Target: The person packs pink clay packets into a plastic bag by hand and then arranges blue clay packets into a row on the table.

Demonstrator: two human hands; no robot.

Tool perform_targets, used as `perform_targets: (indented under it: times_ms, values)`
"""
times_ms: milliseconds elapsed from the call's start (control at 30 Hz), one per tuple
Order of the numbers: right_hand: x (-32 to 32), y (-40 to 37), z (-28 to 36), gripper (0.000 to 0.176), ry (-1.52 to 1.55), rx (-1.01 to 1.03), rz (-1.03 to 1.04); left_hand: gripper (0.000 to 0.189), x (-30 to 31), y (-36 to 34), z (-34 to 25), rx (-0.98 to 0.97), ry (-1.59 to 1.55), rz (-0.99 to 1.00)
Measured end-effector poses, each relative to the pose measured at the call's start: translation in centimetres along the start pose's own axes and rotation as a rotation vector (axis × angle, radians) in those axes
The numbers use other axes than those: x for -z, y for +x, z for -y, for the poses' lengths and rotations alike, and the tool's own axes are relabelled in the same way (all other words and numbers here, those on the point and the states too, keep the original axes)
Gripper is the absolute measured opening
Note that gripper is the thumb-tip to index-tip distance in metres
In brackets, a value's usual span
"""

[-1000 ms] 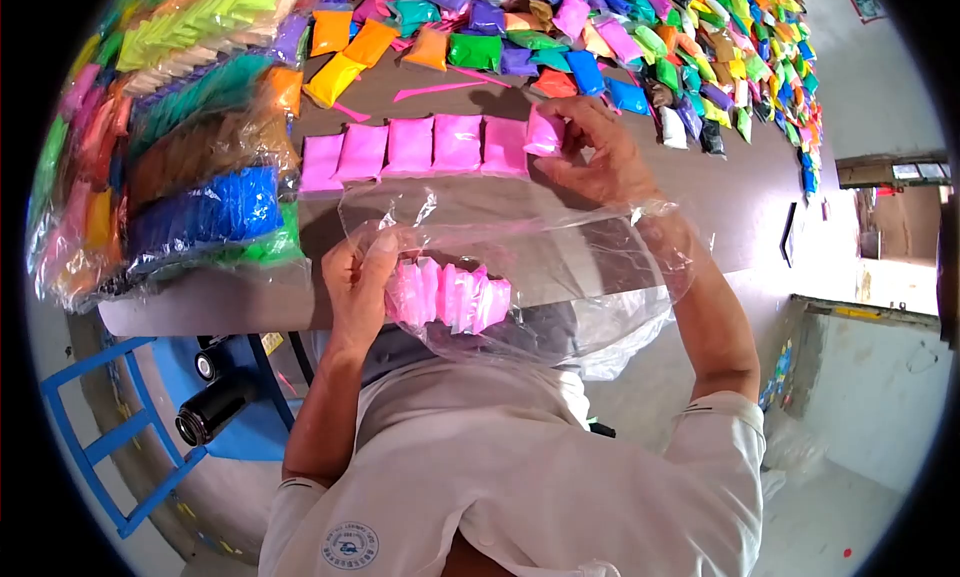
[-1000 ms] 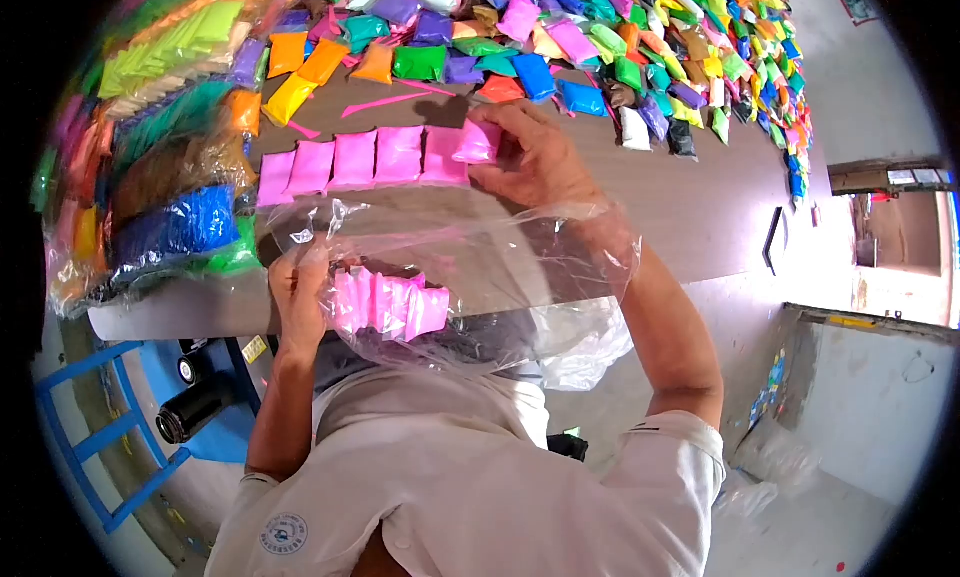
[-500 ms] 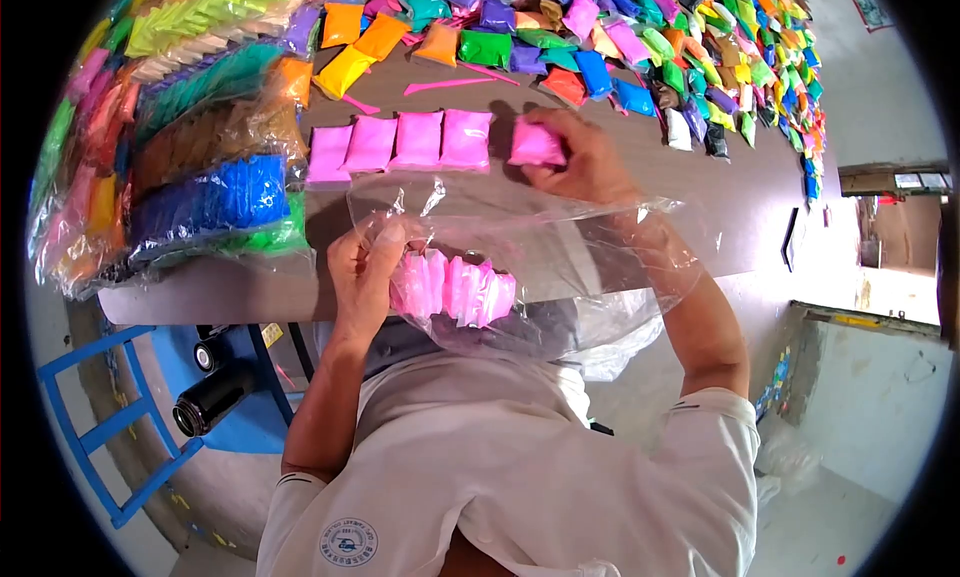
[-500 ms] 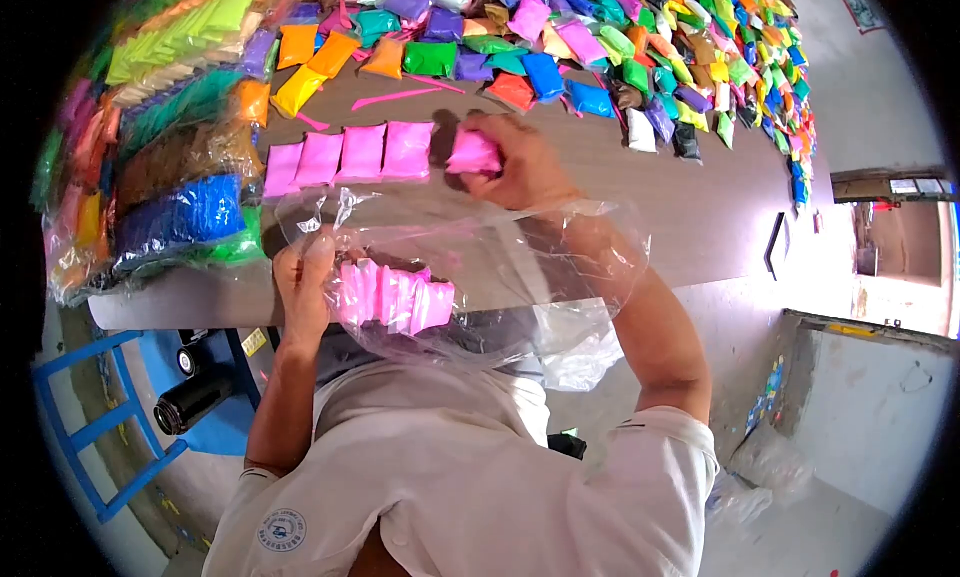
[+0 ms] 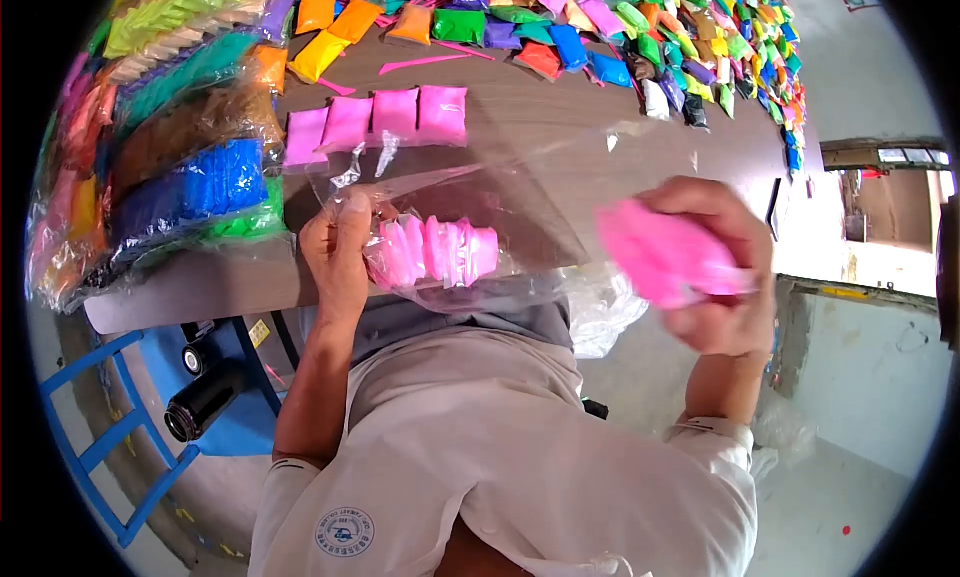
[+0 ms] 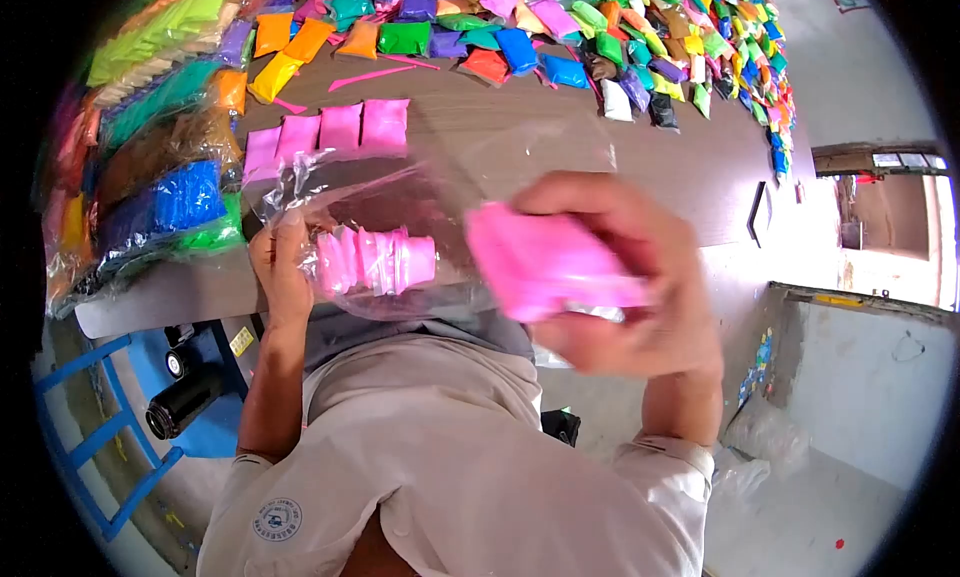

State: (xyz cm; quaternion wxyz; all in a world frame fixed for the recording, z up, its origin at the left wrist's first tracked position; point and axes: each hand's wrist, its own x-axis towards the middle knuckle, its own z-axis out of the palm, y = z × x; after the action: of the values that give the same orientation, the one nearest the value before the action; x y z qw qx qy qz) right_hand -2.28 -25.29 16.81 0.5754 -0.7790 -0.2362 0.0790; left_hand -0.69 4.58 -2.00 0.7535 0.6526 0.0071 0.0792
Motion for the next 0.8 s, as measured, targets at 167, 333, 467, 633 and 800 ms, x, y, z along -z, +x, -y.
perform_targets:
  times_ms: [167, 333, 467, 633, 800]
  values:
    - [-3.9, 3.8, -1.0, 0.05, 0.012, -0.115, -0.085, 0.032, 0.1, -0.1, 0.4, -0.041, -0.085, -0.073]
    - [-3.9, 7.2, -1.1, 0.045, -0.027, -0.216, -0.069, 0.026, 0.0, -0.1, 0.1, -0.055, -0.068, -0.064]
    - [-4.8, 7.4, -2.4, 0.049, 0.104, -0.321, -0.105, 0.022, 0.1, -0.2, -0.2, -0.03, -0.032, -0.064]
    - [-4.3, 6.1, -0.4, 0.044, -0.222, -0.204, 0.026, 0.021, 0.1, -0.2, 0.1, -0.039, -0.038, -0.072]
    - [-4.1, 5.2, 0.0, 0.04, -0.187, -0.064, 0.044, 0.022, -0.2, 0.0, -0.6, -0.007, -0.047, -0.07]
